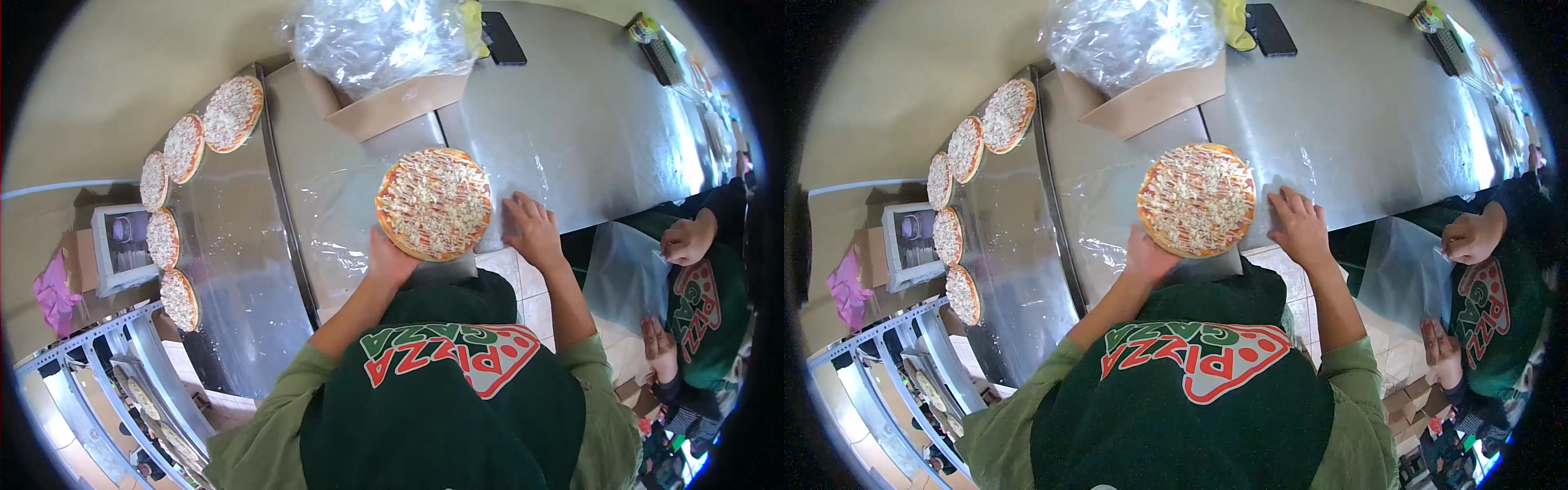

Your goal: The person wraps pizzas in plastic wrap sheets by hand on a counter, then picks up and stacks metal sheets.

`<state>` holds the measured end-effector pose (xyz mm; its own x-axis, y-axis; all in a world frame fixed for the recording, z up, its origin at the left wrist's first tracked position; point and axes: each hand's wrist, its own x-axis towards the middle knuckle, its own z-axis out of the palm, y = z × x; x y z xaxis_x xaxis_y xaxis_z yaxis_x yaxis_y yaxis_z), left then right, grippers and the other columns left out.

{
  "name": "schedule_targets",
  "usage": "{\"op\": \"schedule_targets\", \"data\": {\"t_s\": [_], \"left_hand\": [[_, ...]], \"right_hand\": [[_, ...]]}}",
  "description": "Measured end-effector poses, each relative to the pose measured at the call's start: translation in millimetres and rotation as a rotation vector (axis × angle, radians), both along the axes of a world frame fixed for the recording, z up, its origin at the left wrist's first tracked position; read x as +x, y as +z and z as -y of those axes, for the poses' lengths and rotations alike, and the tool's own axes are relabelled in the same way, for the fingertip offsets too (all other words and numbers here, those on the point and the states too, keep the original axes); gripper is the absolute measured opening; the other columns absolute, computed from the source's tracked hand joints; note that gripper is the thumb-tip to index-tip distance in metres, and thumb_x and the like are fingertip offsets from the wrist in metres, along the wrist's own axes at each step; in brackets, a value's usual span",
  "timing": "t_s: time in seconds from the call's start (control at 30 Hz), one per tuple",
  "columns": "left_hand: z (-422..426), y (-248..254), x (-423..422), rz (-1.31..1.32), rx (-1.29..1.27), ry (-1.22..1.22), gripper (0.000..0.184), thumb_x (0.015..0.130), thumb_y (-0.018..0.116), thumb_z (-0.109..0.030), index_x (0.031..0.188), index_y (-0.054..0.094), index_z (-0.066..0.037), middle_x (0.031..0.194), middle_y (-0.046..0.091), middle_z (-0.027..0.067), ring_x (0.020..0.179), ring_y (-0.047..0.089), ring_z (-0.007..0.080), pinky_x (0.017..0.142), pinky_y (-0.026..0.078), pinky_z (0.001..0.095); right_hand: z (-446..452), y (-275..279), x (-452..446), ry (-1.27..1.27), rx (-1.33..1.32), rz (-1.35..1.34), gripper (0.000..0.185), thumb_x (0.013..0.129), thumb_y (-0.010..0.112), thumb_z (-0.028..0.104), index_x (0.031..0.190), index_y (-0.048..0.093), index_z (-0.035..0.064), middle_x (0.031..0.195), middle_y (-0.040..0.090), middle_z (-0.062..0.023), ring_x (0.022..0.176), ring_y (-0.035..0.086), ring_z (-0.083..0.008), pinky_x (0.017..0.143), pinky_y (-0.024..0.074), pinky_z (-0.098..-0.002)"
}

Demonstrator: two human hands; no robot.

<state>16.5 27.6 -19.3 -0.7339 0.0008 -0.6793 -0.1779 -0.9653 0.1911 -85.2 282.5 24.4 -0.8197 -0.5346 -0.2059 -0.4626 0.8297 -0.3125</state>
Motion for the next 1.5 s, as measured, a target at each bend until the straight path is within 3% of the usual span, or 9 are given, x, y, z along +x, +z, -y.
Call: {"op": "schedule_targets", "data": {"t_s": [0.17, 0.37, 0.47, 0.67, 0.87, 1.03, 1.17, 1.4, 1.5], "left_hand": [[62.9, 26.4, 84.0, 0.342, -0.328, -0.096, 0.043, 0.089, 0.044, -0.036, 0.124, 0.041, -0.01, 0.113, 0.049, 0.0124, 0.108, 0.046, 0.0277, 0.089, 0.039, 0.048], [172.4, 22.6, 2.0, 0.039, -2.36, -0.205, 0.033, 0.076, 0.062, -0.019, 0.101, 0.05, -0.002, 0.107, 0.048, 0.0152, 0.104, 0.045, 0.0319, 0.088, 0.038, 0.0406], [208.4, 3.8, -15.3, 0.039, -2.193, -0.845, 0.027, 0.076, 0.062, -0.02, 0.094, 0.054, -0.001, 0.107, 0.049, 0.0183, 0.101, 0.047, 0.0349, 0.087, 0.039, 0.0411], [255.3, 8.2, -23.6, 0.179, -1.979, -0.982, 0.026, 0.077, 0.06, -0.022, 0.091, 0.055, -0.001, 0.099, 0.053, 0.0204, 0.095, 0.052, 0.0342, 0.082, 0.043, 0.0389], [204.7, 11.0, -0.1, -0.233, -2.548, -1.139, 0.034, 0.076, 0.06, -0.025, 0.099, 0.052, -0.001, 0.085, 0.058, 0.0186, 0.081, 0.058, 0.0356, 0.075, 0.046, 0.0433], [212.2, 52.5, -46.5, 0.02, -1.499, -1.414, 0.033, 0.076, 0.057, -0.024, 0.103, 0.051, -0.005, 0.094, 0.059, 0.0136, 0.071, 0.06, 0.0294, 0.068, 0.049, 0.0454], [178.0, 115.3, -72.6, -0.323, -0.722, -0.638, 0.038, 0.076, 0.051, -0.018, 0.113, 0.047, -0.008, 0.098, 0.059, 0.0112, 0.079, 0.06, 0.0248, 0.077, 0.048, 0.0411], [117.4, -13.1, -83.4, -0.599, -1.905, -0.697, 0.037, 0.077, 0.058, -0.026, 0.109, 0.05, -0.009, 0.096, 0.06, 0.0092, 0.093, 0.056, 0.021, 0.092, 0.033, 0.0382], [113.1, -14.0, -99.5, -0.45, -1.871, -1.009, 0.03, 0.079, 0.059, -0.031, 0.099, 0.054, -0.01, 0.095, 0.061, 0.0083, 0.09, 0.057, 0.0219, 0.091, 0.031, 0.0402]], "right_hand": [[48.4, 15.9, 17.6, -0.003, -0.265, -0.238, 0.032, 0.067, 0.062, 0.01, 0.098, 0.057, 0.0049, 0.102, 0.056, -0.0102, 0.1, 0.051, -0.0266, 0.081, 0.0421, -0.0391], [220.5, -17.1, 112.6, 0.788, -0.446, 0.106, 0.046, 0.069, 0.065, 0.024, 0.106, 0.051, 0.0015, 0.094, 0.052, -0.0123, 0.089, 0.052, -0.0271, 0.077, 0.0441, -0.0378], [260.9, -57.2, 138.4, 0.855, -0.427, -0.071, 0.033, 0.071, 0.062, 0.023, 0.095, 0.054, 0.0007, 0.09, 0.053, -0.0113, 0.082, 0.055, -0.0259, 0.07, 0.0465, -0.037], [263.2, -45.8, 135.6, 0.653, -0.557, 0.147, 0.017, 0.073, 0.06, 0.017, 0.083, 0.055, 0.0048, 0.08, 0.055, -0.0094, 0.07, 0.057, -0.0243, 0.059, 0.0472, -0.0347], [223.5, 5.3, 131.7, 0.056, -0.793, 0.698, 0.01, 0.074, 0.055, 0.01, 0.082, 0.052, 0.0051, 0.076, 0.054, -0.0072, 0.067, 0.056, -0.0185, 0.06, 0.045, -0.0305], [186.8, 5.6, 125.8, -0.058, -1.068, 0.838, 0.01, 0.074, 0.055, 0.007, 0.082, 0.051, 0.0038, 0.077, 0.053, -0.0055, 0.068, 0.056, -0.0149, 0.064, 0.0462, -0.0282], [123.8, 12.4, 115.0, -0.574, -1.388, 1.049, 0.008, 0.079, 0.052, 0.01, 0.083, 0.051, 0.0038, 0.079, 0.054, -0.0053, 0.07, 0.058, -0.0168, 0.067, 0.0489, -0.028], [57.4, -31.0, 120.6, -1.03, -1.206, 1.148, 0.021, 0.086, 0.049, 0.022, 0.094, 0.056, 0.0039, 0.08, 0.061, -0.0089, 0.067, 0.061, -0.0175, 0.058, 0.0505, -0.0272], [50.7, -36.5, 111.9, -1.028, -1.139, 1.151, 0.021, 0.086, 0.049, 0.022, 0.092, 0.057, 0.0035, 0.076, 0.061, -0.0086, 0.063, 0.061, -0.0168, 0.055, 0.0497, -0.0265]]}}
